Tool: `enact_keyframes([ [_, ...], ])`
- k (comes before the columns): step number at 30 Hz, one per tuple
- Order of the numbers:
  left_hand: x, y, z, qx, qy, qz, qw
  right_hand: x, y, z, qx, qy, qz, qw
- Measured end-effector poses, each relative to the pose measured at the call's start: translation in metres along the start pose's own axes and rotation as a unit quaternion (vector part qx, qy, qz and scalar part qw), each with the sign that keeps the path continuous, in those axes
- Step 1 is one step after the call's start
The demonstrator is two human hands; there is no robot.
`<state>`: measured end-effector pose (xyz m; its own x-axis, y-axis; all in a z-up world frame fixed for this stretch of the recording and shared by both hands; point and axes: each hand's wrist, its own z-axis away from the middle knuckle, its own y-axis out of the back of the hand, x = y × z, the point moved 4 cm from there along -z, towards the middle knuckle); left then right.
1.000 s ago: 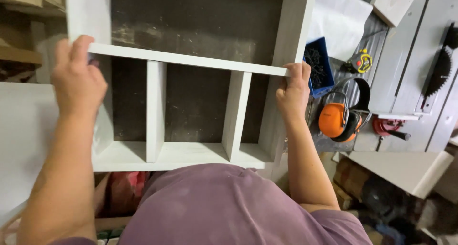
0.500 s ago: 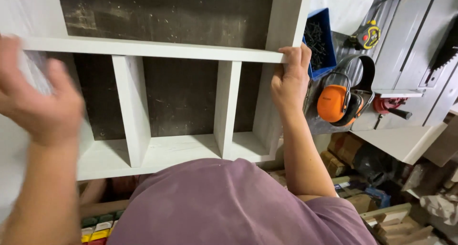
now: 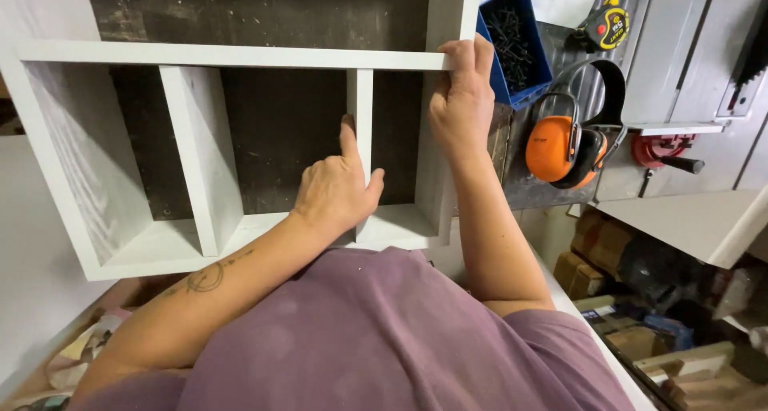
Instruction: Fitting and adjusting internal wooden dividers into a white shelf frame on a workbench.
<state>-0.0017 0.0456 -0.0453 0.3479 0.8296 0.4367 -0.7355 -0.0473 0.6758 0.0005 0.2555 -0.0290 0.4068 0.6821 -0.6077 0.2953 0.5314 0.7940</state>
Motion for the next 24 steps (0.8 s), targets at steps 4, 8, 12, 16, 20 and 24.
enact_keyframes([
  [4,0.002,-0.007,0.002,0.041,0.004,0.016,0.999,0.003,-0.002,0.0,-0.001,-0.006,-0.005,1.0],
  [8,0.001,-0.012,-0.001,0.062,0.003,0.013,0.998,0.006,-0.003,-0.001,0.006,0.013,0.0,1.0],
  [12,-0.002,-0.018,-0.002,0.068,0.01,0.009,0.998,0.003,-0.001,-0.001,0.0,-0.002,-0.004,1.0],
  [16,-0.003,-0.017,-0.003,0.072,0.002,0.0,0.997,0.005,-0.002,-0.001,-0.003,0.007,-0.006,1.0],
  [20,-0.022,-0.015,-0.002,0.051,0.018,0.024,0.998,0.008,-0.003,-0.001,-0.003,0.003,-0.005,1.0],
  [24,-0.027,-0.016,-0.002,0.048,0.022,0.037,0.998,0.006,-0.002,-0.001,-0.005,-0.001,-0.004,1.0],
])
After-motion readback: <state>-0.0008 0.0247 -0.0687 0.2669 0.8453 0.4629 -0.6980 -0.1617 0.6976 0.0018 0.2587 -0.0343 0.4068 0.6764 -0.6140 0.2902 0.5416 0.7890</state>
